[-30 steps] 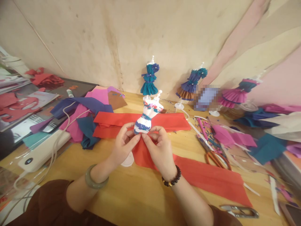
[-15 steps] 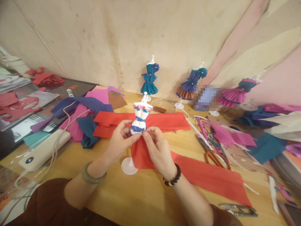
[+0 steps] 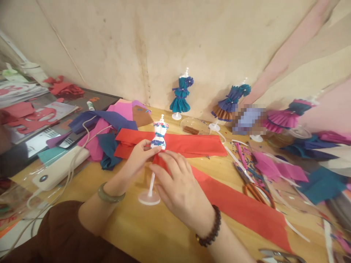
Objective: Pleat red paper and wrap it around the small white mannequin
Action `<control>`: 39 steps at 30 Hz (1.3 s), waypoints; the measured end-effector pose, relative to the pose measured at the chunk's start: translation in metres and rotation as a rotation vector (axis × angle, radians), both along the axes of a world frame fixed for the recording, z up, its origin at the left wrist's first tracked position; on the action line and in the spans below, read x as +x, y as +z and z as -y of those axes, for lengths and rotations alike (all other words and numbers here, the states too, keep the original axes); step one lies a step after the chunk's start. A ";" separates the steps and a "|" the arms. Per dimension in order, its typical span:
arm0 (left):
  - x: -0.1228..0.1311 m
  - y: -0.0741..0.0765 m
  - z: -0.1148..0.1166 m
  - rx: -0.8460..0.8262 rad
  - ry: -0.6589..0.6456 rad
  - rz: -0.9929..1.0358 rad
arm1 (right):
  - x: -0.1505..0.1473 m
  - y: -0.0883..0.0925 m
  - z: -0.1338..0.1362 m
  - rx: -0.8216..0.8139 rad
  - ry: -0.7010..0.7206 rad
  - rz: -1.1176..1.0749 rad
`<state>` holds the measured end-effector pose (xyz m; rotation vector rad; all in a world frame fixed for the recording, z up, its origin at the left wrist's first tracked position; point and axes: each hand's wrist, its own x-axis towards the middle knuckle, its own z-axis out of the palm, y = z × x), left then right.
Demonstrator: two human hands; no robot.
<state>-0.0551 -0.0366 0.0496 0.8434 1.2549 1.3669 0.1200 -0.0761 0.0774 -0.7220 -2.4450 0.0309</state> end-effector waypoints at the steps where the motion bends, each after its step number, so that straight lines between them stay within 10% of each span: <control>1: 0.000 0.000 -0.001 -0.017 0.010 -0.013 | -0.003 -0.001 0.002 0.040 -0.009 0.029; 10: 0.002 -0.007 -0.001 -0.029 -0.024 -0.053 | -0.013 -0.019 -0.001 0.360 -0.008 0.051; 23: 0.000 -0.003 -0.002 -0.014 -0.023 -0.071 | -0.026 -0.032 0.006 0.288 0.089 0.047; 28: -0.006 -0.007 -0.003 0.116 -0.092 -0.049 | -0.022 -0.019 0.005 0.100 0.112 -0.136; 34: -0.008 -0.009 -0.004 0.165 -0.217 0.056 | 0.002 -0.016 -0.019 -0.156 -0.281 -0.429; 39: -0.007 -0.010 -0.002 0.184 -0.312 0.181 | 0.005 -0.017 -0.026 -0.566 -0.321 -0.494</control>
